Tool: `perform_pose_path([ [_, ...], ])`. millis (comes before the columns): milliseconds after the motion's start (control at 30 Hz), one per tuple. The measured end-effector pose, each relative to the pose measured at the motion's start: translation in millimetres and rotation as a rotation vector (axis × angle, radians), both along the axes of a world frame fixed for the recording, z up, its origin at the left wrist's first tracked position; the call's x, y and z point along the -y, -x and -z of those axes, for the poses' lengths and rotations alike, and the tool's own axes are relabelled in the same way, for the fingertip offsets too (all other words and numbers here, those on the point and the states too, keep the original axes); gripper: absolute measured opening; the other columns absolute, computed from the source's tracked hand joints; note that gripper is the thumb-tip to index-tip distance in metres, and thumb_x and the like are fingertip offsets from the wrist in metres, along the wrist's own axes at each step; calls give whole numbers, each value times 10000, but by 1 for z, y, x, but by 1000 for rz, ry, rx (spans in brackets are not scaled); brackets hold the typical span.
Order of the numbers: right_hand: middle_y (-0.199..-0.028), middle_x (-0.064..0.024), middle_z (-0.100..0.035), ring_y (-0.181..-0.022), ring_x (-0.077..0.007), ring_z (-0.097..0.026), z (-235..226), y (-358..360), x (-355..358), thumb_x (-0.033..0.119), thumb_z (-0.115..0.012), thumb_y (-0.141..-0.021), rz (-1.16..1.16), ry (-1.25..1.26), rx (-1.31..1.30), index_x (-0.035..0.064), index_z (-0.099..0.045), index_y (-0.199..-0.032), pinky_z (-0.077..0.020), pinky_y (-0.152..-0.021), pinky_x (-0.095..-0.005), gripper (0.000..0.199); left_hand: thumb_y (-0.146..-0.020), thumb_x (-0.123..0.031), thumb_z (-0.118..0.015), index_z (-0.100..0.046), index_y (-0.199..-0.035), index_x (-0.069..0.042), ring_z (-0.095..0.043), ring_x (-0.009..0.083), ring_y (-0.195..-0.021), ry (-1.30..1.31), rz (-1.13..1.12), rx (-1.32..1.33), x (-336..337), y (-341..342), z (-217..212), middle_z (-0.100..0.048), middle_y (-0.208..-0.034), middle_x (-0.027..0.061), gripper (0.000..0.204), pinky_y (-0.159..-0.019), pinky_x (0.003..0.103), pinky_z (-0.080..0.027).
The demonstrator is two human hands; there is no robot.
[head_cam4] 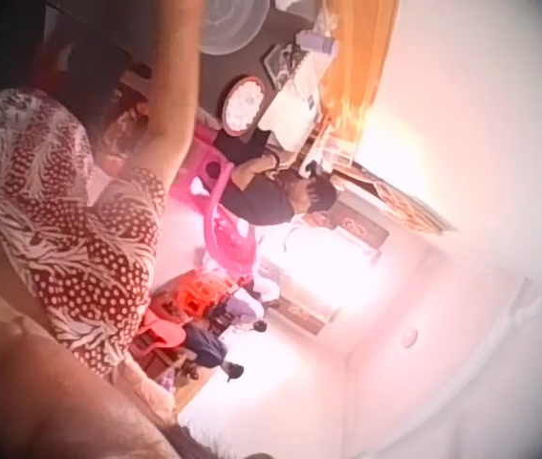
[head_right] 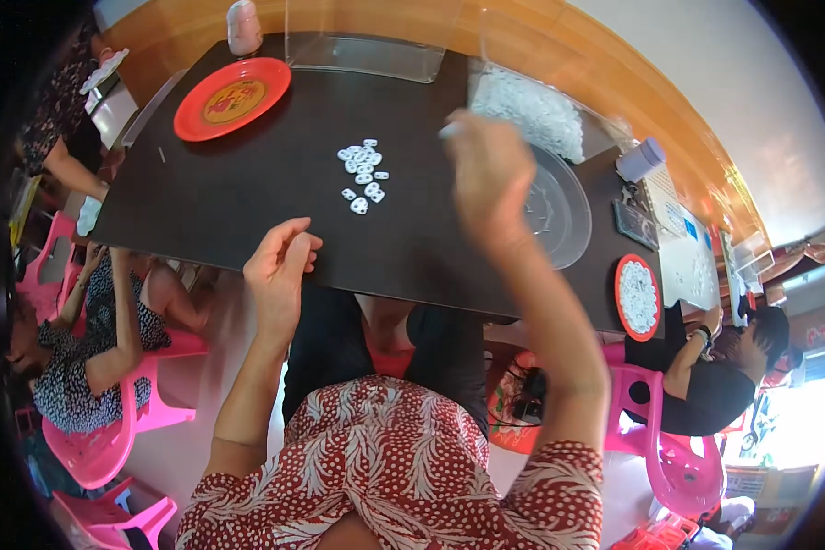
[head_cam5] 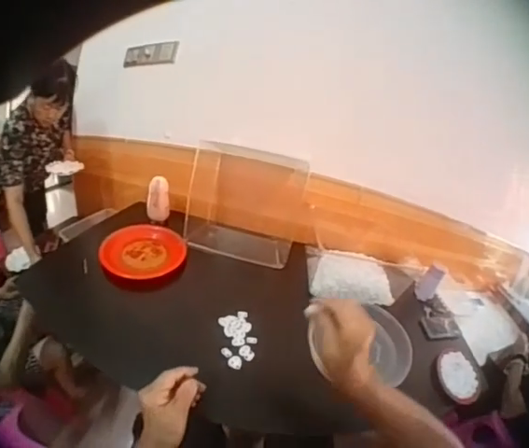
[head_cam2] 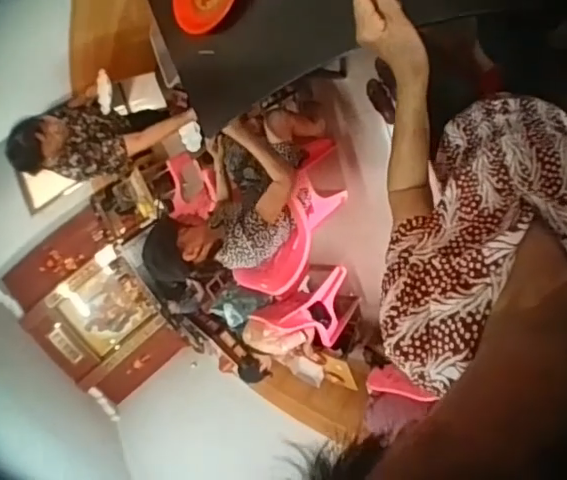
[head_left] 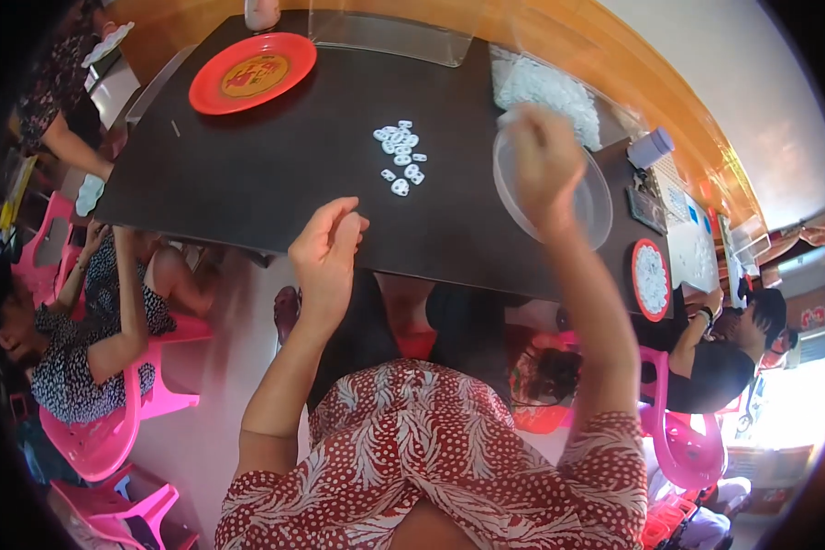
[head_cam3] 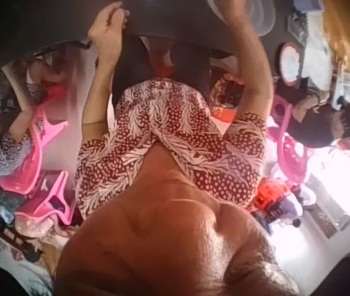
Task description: Assembling small white eyelet-like hardware components by hand at a table.
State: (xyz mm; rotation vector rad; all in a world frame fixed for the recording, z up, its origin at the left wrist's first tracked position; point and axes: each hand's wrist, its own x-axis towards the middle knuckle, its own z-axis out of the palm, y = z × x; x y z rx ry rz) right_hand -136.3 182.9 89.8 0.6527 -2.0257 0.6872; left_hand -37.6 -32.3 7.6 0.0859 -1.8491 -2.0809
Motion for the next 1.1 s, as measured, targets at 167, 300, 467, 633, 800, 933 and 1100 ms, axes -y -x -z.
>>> perform_pose_path([
  [167,-851,-142,-674,-797,-256,-646,-40,94,-80,167,-636,-799,280,184,239,46,-666,-934,-484,-728,-341,184,-871,-101,-579,-621,-1045,8,-543,64,-719,23,7,45,10,20,7,-634,-846,40,209,-627,189,-435],
  [300,-869,-146,-679,-828,-274,-649,-53,142,-126,202,-618,-790,489,61,234,73,-675,-943,-482,-746,-362,208,-840,-87,-601,-646,-997,-22,-546,66,-699,219,24,72,17,35,6,-634,-828,29,176,-617,193,-434],
  [467,-964,-159,-665,-917,-315,-628,-49,165,-148,219,-584,-769,581,-217,243,76,-650,-1027,-472,-796,-391,302,-787,-63,-633,-674,-939,-100,-565,162,-686,767,-66,-190,16,67,4,-607,-764,39,162,-629,268,-455],
  [633,-966,-171,-656,-907,-324,-623,-34,144,-136,220,-622,-768,531,-95,265,66,-643,-1026,-469,-799,-398,301,-735,-77,-660,-686,-881,-135,-553,251,-778,1122,70,-370,-4,96,5,-571,-768,60,159,-670,364,-456],
  [800,-853,-157,-663,-825,-292,-642,-24,80,-107,166,-618,-770,229,-165,247,45,-676,-874,-487,-740,-369,170,-705,-64,-654,-671,-815,-126,-550,265,-796,1311,80,-414,3,108,7,-542,-771,77,127,-672,379,-456],
  [933,-800,-149,-666,-756,-270,-649,2,43,-125,101,-615,-738,159,-76,452,29,-681,-839,-494,-692,-345,141,-719,-41,-633,-563,-752,-65,-532,293,-766,1300,134,-380,5,111,2,-501,-739,95,81,-667,408,-435],
  [1100,-714,-131,-661,-653,-175,-635,33,26,-158,76,-624,-713,220,-6,777,24,-685,-837,-485,-631,-306,148,-717,-36,-630,-588,-800,-56,-552,287,-782,1227,171,-307,7,100,-3,-533,-748,99,95,-683,399,-440],
])
